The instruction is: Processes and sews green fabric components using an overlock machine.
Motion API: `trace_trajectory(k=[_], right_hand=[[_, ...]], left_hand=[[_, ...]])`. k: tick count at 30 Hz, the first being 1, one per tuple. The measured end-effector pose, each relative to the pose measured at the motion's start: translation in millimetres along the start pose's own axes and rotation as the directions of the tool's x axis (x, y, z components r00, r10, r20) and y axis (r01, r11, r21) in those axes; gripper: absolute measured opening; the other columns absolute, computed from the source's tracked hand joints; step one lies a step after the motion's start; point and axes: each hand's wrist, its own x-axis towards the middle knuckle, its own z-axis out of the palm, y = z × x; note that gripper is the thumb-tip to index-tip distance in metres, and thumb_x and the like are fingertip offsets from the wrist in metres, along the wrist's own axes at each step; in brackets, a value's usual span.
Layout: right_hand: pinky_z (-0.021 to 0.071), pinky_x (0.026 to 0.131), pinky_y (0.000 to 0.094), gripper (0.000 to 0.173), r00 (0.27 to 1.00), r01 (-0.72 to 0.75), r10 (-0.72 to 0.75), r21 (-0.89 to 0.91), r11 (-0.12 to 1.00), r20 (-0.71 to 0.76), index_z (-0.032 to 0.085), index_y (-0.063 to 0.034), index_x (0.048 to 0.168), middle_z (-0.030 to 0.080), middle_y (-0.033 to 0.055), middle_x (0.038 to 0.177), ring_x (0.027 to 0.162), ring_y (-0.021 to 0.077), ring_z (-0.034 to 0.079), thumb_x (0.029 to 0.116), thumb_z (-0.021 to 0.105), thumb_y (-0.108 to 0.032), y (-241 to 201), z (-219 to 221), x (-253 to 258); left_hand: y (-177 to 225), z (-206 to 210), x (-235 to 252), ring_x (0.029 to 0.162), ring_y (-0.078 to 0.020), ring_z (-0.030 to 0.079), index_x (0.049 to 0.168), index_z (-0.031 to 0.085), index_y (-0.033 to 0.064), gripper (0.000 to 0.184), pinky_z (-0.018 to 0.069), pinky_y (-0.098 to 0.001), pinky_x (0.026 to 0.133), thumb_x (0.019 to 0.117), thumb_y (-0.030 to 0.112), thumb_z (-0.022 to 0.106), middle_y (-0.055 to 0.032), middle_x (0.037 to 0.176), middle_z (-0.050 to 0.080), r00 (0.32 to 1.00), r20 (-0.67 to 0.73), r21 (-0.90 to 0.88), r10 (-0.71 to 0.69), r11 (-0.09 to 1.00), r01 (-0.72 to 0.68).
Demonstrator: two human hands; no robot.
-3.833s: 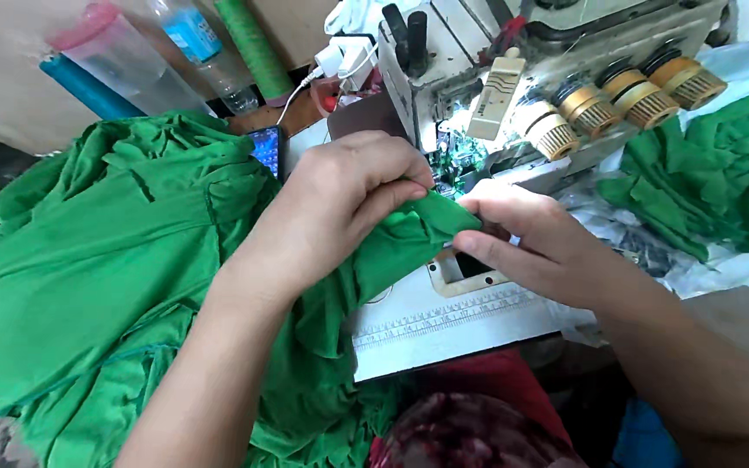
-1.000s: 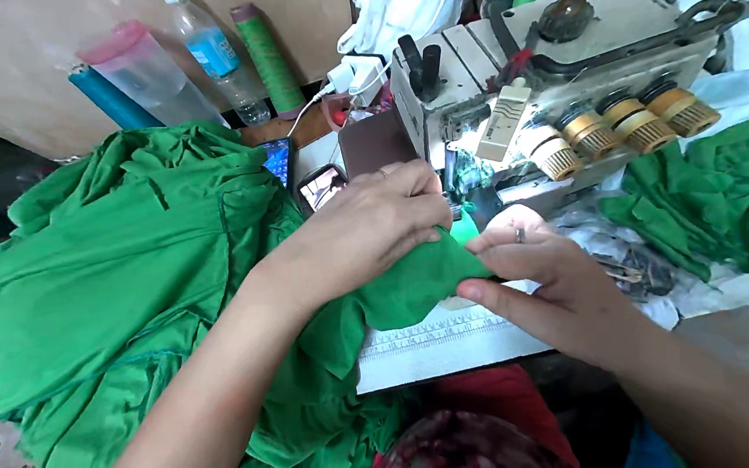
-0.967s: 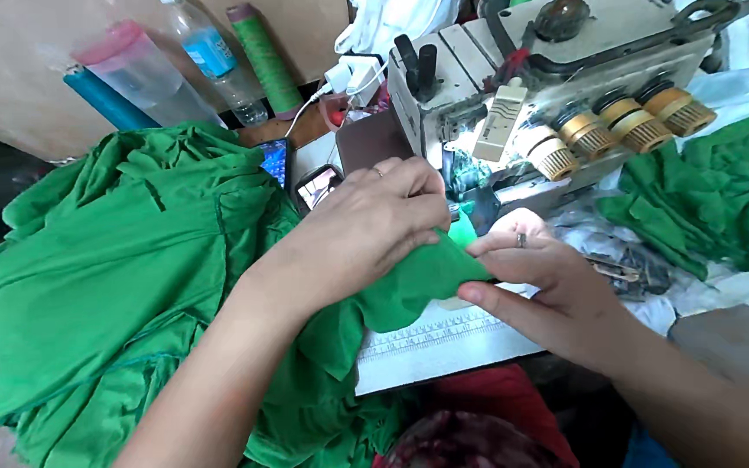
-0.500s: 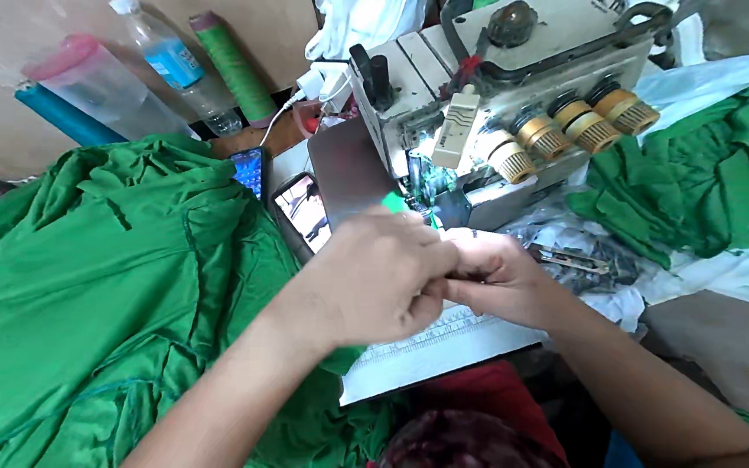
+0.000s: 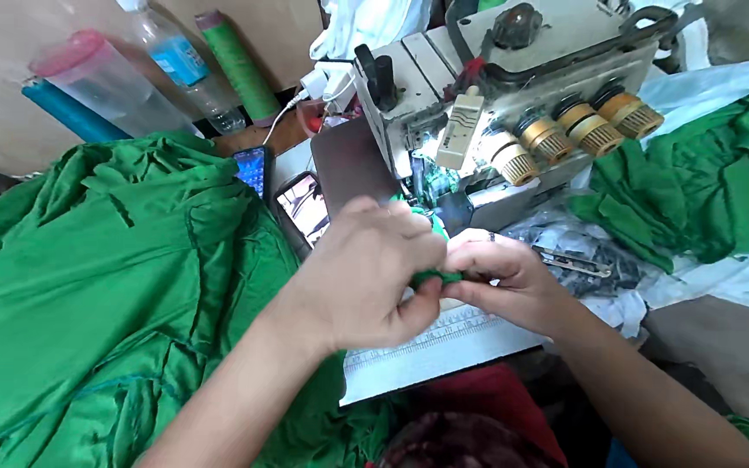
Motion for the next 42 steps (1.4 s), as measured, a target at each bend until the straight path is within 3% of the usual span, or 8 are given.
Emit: trace_trajectory(k=[8, 17, 23, 27, 31, 34, 39, 42], right_hand=[[0.0528, 0.068, 0.0105, 0.011, 0.982, -0.015, -0.004, -0.099, 0.995, -0.187, 0.077, -0.0112, 0.101, 0.066, 0.0006, 0.119, 0.081, -0.0051, 0.061, 0.0965, 0.067, -0.014, 10.3, -4.1, -6.2], [0.0526, 0.059, 0.0133, 0.026, 0.951, -0.145, 0.065, -0.249, 0.958, -0.303, 0.065, -0.0102, 0.122, 0.058, 0.0041, 0.133, 0.069, -0.0039, 0.058, 0.0979, 0.059, -0.014, 0.1, 0.4, -13.0], [0.0477, 0.063, 0.0079, 0.024, 0.985, 0.041, -0.078, -0.228, 0.973, -0.156, 0.066, -0.0116, 0.124, 0.062, 0.0027, 0.128, 0.074, -0.0082, 0.055, 0.1017, 0.061, -0.018, 0.4, 11.3, -15.2], [0.0485, 0.070, 0.0090, 0.038, 0.986, 0.164, -0.159, -0.267, 0.950, 0.040, 0.055, -0.0059, 0.140, 0.063, 0.0086, 0.133, 0.079, -0.0052, 0.058, 0.1046, 0.057, -0.020, 2.8, 19.6, -11.1], [0.0474, 0.066, 0.0109, 0.021, 0.994, 0.092, -0.109, -0.387, 0.917, -0.021, 0.067, -0.0058, 0.109, 0.066, 0.0011, 0.087, 0.071, -0.0040, 0.056, 0.1008, 0.062, -0.024, 3.3, 3.4, -5.1], [0.0460, 0.064, 0.0079, 0.024, 0.985, -0.013, -0.064, -0.440, 0.898, -0.159, 0.070, -0.0074, 0.098, 0.063, -0.0037, 0.085, 0.070, -0.0086, 0.054, 0.1003, 0.062, -0.030, 3.6, -14.3, -0.5], [0.0424, 0.061, 0.0088, 0.036, 0.985, -0.006, -0.063, -0.395, 0.919, -0.161, 0.063, -0.0123, 0.119, 0.064, -0.0050, 0.097, 0.069, -0.0083, 0.050, 0.0982, 0.066, -0.041, -5.5, -14.3, -14.2], [0.0412, 0.060, 0.0076, 0.034, 0.994, -0.024, -0.012, -0.328, 0.944, -0.106, 0.061, -0.0191, 0.125, 0.064, -0.0077, 0.107, 0.069, -0.0096, 0.050, 0.0994, 0.066, -0.041, -4.2, -3.4, -32.6]], left_hand=[[39.6, 43.0, -4.8, 0.075, -0.0254, 0.065, 0.087, 0.070, 0.0050, 0.016, 0.0497, -0.0333, 0.056, 0.0950, 0.009, 0.057, -0.0083, 0.080, 0.064, 0.973, -0.179, 0.269, -0.148, 0.943, 0.194], [-15.5, 38.3, -3.4, 0.103, -0.0313, 0.069, 0.099, 0.075, -0.0001, 0.017, 0.0562, -0.0439, 0.090, 0.0941, 0.009, 0.061, -0.0140, 0.104, 0.072, 0.919, -0.230, 0.169, -0.322, 0.916, 0.363], [23.5, 12.0, -17.6, 0.083, -0.0358, 0.070, 0.092, 0.070, 0.0017, 0.016, 0.0572, -0.0511, 0.065, 0.0931, 0.018, 0.072, -0.0159, 0.087, 0.068, 0.773, -0.185, 0.242, -0.607, 0.735, 0.634], [63.6, 9.0, -25.0, 0.069, -0.0230, 0.069, 0.087, 0.071, 0.0074, 0.015, 0.0577, -0.0409, 0.059, 0.0943, 0.019, 0.065, -0.0065, 0.076, 0.067, 0.826, -0.091, 0.108, -0.556, 0.819, 0.563], [65.1, 15.3, -12.1, 0.076, -0.0211, 0.070, 0.096, 0.073, 0.0088, 0.016, 0.0583, -0.0392, 0.065, 0.0986, 0.021, 0.063, -0.0054, 0.081, 0.069, 0.852, -0.023, -0.005, -0.524, 0.852, 0.524], [54.9, 21.6, -5.8, 0.074, -0.0211, 0.068, 0.095, 0.076, 0.0110, 0.016, 0.0539, -0.0373, 0.061, 0.0971, 0.024, 0.066, -0.0030, 0.077, 0.068, 0.865, -0.087, 0.039, -0.495, 0.866, 0.499], [42.3, -9.2, -24.1, 0.074, -0.0166, 0.066, 0.096, 0.076, 0.0092, 0.017, 0.0542, -0.0359, 0.068, 0.0976, 0.022, 0.066, -0.0025, 0.079, 0.071, 0.863, -0.121, -0.129, -0.490, 0.870, 0.475], [13.7, -71.2, -67.0, 0.066, 0.0085, 0.058, 0.104, 0.071, 0.0163, 0.016, 0.0492, -0.0112, 0.058, 0.1023, 0.029, 0.061, 0.0121, 0.084, 0.067, 0.854, -0.095, -0.299, -0.511, 0.833, 0.465]])
